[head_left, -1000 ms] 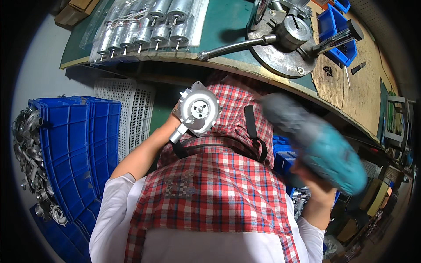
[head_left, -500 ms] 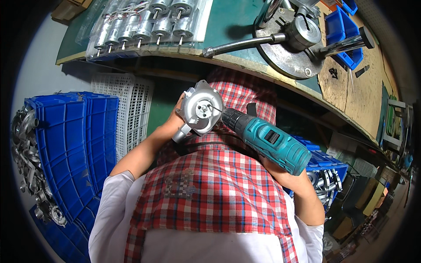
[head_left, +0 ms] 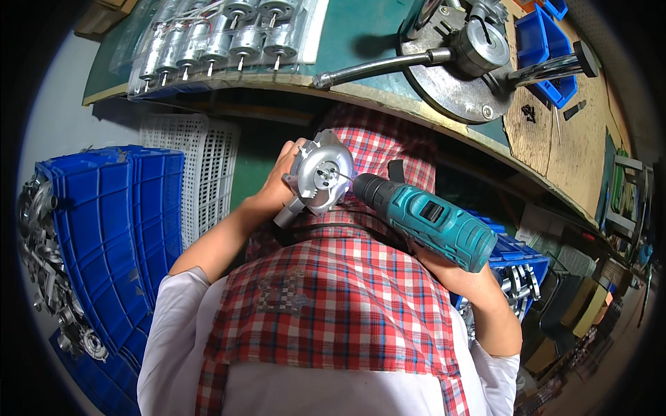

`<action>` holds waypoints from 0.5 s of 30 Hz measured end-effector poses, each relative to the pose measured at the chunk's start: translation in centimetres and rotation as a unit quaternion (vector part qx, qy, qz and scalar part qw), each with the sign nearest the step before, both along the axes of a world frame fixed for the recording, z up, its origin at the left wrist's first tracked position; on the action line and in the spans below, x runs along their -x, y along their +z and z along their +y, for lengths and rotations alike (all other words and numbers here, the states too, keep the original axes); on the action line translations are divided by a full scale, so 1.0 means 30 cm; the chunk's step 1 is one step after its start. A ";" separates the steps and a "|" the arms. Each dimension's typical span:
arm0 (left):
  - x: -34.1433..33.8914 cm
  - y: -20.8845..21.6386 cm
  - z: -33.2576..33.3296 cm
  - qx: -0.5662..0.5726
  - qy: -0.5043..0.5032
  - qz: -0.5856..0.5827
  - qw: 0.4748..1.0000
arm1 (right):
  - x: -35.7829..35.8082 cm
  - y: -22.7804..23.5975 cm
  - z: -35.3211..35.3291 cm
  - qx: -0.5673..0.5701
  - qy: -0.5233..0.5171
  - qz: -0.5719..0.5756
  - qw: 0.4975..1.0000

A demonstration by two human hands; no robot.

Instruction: The person assembles mechanical components at a workbench. They pick up a metal housing, insert a cylindrical motor, and use a cordless drill to fasten screws. The process is repeated for multiple units, with parts organized in blue bins and on the table.

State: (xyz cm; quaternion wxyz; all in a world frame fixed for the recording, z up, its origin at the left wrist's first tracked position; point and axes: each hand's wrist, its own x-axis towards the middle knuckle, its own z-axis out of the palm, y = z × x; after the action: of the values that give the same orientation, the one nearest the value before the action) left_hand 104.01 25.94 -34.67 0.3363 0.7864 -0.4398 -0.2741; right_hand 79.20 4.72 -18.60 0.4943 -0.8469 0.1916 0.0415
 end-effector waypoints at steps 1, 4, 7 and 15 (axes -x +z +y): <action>-0.001 -0.006 0.001 -0.008 0.002 0.001 1.000 | -0.002 -0.005 0.002 0.004 0.000 -0.007 1.000; 0.001 0.000 -0.002 -0.025 0.039 0.055 0.997 | -0.007 0.004 0.005 -0.016 -0.015 0.011 1.000; 0.005 0.000 -0.006 -0.041 0.055 0.057 0.996 | -0.008 0.006 0.009 -0.043 -0.031 0.006 0.999; 0.001 -0.041 0.010 -0.004 0.061 0.073 0.995 | 0.034 0.029 0.024 0.020 0.000 -0.084 0.996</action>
State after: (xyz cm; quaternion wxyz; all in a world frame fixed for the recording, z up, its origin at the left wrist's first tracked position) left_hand 103.98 26.22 -35.90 0.3803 0.7909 -0.3641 -0.3117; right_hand 78.17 5.45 -17.73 0.4917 -0.8572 0.1497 -0.0337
